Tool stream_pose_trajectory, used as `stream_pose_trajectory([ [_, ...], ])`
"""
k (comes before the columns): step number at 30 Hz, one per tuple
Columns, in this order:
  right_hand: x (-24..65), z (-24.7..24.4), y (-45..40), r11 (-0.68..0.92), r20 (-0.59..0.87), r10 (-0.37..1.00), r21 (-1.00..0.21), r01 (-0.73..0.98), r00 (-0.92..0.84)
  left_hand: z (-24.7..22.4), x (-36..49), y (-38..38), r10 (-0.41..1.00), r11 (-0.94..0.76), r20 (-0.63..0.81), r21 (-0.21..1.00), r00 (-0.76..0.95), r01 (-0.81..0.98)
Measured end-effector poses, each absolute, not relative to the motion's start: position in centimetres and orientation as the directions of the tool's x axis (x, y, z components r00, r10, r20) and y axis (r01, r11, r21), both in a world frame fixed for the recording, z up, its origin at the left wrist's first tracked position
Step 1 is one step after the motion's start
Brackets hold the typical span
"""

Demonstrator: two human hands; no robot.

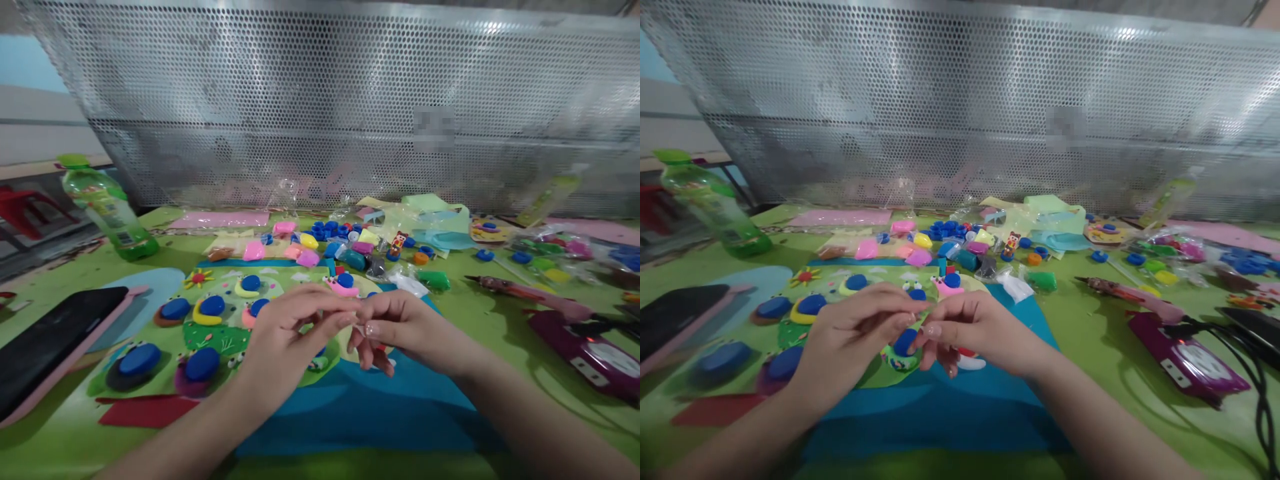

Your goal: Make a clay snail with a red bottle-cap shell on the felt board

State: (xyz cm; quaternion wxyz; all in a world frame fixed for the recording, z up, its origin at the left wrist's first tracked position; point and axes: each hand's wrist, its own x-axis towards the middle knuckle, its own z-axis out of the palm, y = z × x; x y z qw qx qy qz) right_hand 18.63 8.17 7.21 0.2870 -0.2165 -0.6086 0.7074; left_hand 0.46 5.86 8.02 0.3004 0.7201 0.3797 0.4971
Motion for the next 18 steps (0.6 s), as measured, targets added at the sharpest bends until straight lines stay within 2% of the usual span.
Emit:
stream_pose_trajectory([
  [3,18.58,7.36,8.1,-0.092,0.054,0.661,-0.984,-0.152,-0.749,7.94,0.28,5.7,0.744,-0.668,0.595,0.671,0.305,0.322],
  [7,18.49,7.39,8.18,-0.071,0.11,0.656,-0.976,-0.207,-0.747,7.83,0.28,5.69,0.549,-0.822,0.75,0.403,0.369,0.403],
  [12,18.26,6.97,8.53,-0.145,0.165,0.595,-0.941,-0.307,-0.787,7.45,0.2,5.55,0.334,-0.881,0.84,0.116,0.428,0.459],
  [16,18.12,7.05,8.5,-0.151,0.161,0.58,-0.942,-0.3,-0.798,7.07,-0.12,5.49,0.292,-0.846,0.854,0.021,0.431,0.533],
  [17,18.11,7.17,8.41,-0.152,0.151,0.578,-0.945,-0.288,-0.802,7.09,-0.16,5.52,0.319,-0.826,0.859,0.045,0.4,0.562],
  [18,18.11,7.32,8.32,-0.154,0.14,0.58,-0.949,-0.276,-0.803,7.16,-0.18,5.58,0.381,-0.798,0.858,0.119,0.343,0.591],
])
